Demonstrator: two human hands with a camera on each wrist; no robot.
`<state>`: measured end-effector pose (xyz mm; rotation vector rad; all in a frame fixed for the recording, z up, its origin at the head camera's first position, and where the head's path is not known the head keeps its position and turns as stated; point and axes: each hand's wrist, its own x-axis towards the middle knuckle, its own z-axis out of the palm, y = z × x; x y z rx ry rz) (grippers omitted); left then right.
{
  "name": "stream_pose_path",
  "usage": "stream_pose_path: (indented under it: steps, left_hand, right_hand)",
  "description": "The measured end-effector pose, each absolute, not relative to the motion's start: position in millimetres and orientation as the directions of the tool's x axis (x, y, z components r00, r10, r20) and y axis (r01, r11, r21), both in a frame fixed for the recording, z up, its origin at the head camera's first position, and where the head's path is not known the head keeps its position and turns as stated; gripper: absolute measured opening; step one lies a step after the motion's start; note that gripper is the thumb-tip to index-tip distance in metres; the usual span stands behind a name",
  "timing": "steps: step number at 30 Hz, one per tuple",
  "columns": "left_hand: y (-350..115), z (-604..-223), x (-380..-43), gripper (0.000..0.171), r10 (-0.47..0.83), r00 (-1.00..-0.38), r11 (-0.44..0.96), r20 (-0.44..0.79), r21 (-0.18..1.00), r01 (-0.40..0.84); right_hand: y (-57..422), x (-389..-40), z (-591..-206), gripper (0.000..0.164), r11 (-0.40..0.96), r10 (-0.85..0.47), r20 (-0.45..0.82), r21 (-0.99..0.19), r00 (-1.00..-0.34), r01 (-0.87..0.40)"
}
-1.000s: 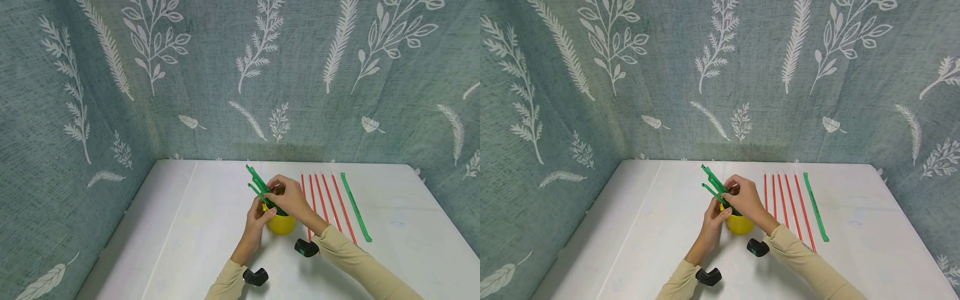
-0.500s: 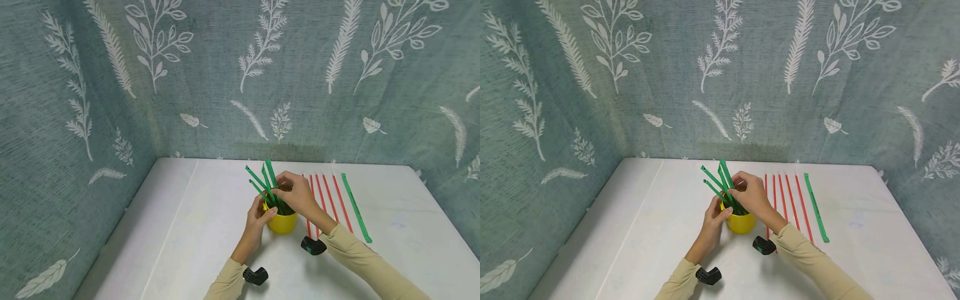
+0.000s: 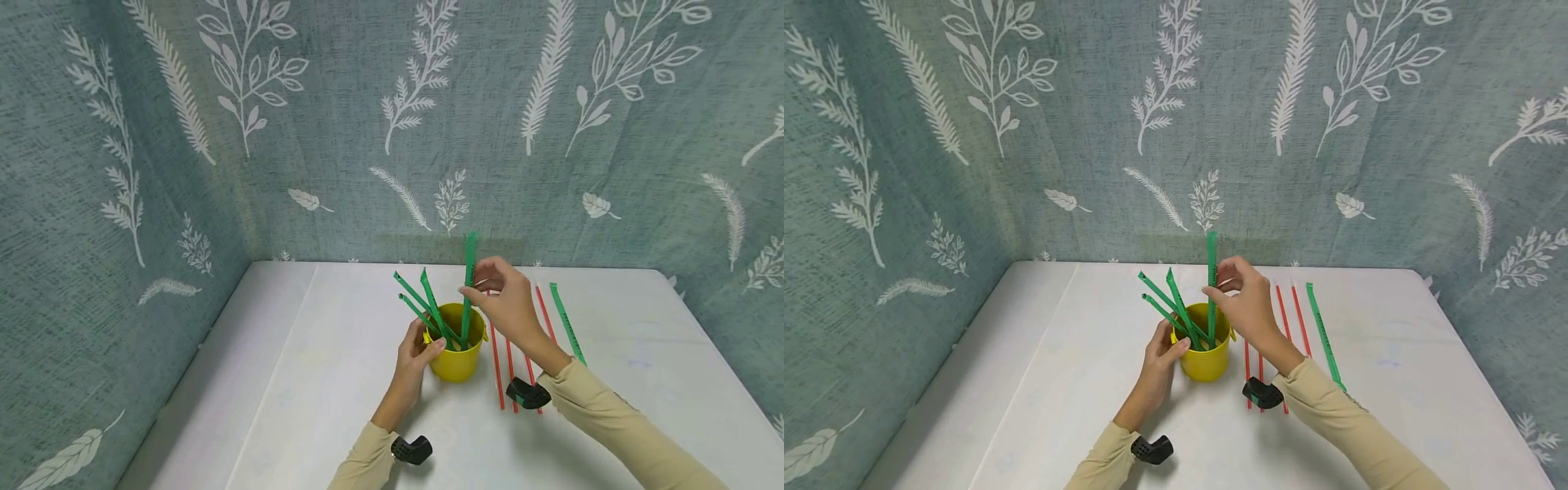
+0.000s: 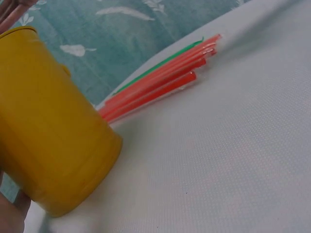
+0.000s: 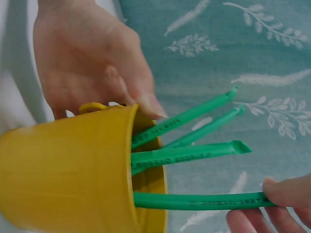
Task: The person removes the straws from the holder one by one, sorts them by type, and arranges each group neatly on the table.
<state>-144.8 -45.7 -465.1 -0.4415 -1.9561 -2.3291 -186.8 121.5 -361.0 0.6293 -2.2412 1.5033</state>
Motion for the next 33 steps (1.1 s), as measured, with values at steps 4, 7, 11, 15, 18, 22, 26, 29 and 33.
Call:
stream_pose_path:
  steps: [4,7,11,15,18,22,26,29,33]
  left_hand:
    - [-46,-465,-145,0.045,0.137,-0.957,-0.198,0.254,0.954,0.225]
    - [-46,-463,-144,0.046,0.147,-0.956,-0.201,0.255,0.954,0.224]
    - [-46,-463,-143,0.047,0.146,-0.954,-0.197,0.263,0.952,0.233]
    - [-46,-463,-143,0.047,0.144,-0.955,-0.187,0.261,0.954,0.233]
    - [-46,-463,-143,0.047,0.146,-0.954,-0.186,0.263,0.954,0.234]
    - [-45,-464,-144,0.047,0.142,-0.954,-0.184,0.263,0.954,0.236]
    - [-45,-464,-144,0.047,0.140,-0.954,-0.187,0.267,0.953,0.239]
    - [-45,-464,-144,0.047,0.144,-0.953,-0.184,0.267,0.953,0.239]
    - [-46,-470,-148,0.047,0.147,-0.955,-0.189,0.257,0.955,0.228]
  right_hand:
    - [123,-179,-344,0.031,0.249,-0.132,0.547,-0.789,-0.827,-0.562]
    - [125,-175,-336,0.031,0.209,-0.117,0.558,-0.795,-0.822,-0.570]
    - [129,-176,-332,0.031,0.177,-0.085,0.599,-0.777,-0.796,-0.604]
    - [136,-181,-334,0.032,0.141,-0.037,0.620,-0.773,-0.783,-0.619]
    - [142,-185,-336,0.031,0.113,0.002,0.610,-0.787,-0.792,-0.606]
    - [149,-189,-339,0.032,0.108,0.045,0.602,-0.796,-0.797,-0.595]
    - [156,-192,-341,0.032,0.075,0.081,0.591,-0.806,-0.802,-0.587]
    - [161,-194,-343,0.033,0.010,0.108,0.562,-0.825,-0.820,-0.564]
    - [169,-197,-346,0.033,-0.072,0.141,0.518,-0.844,-0.844,-0.531]
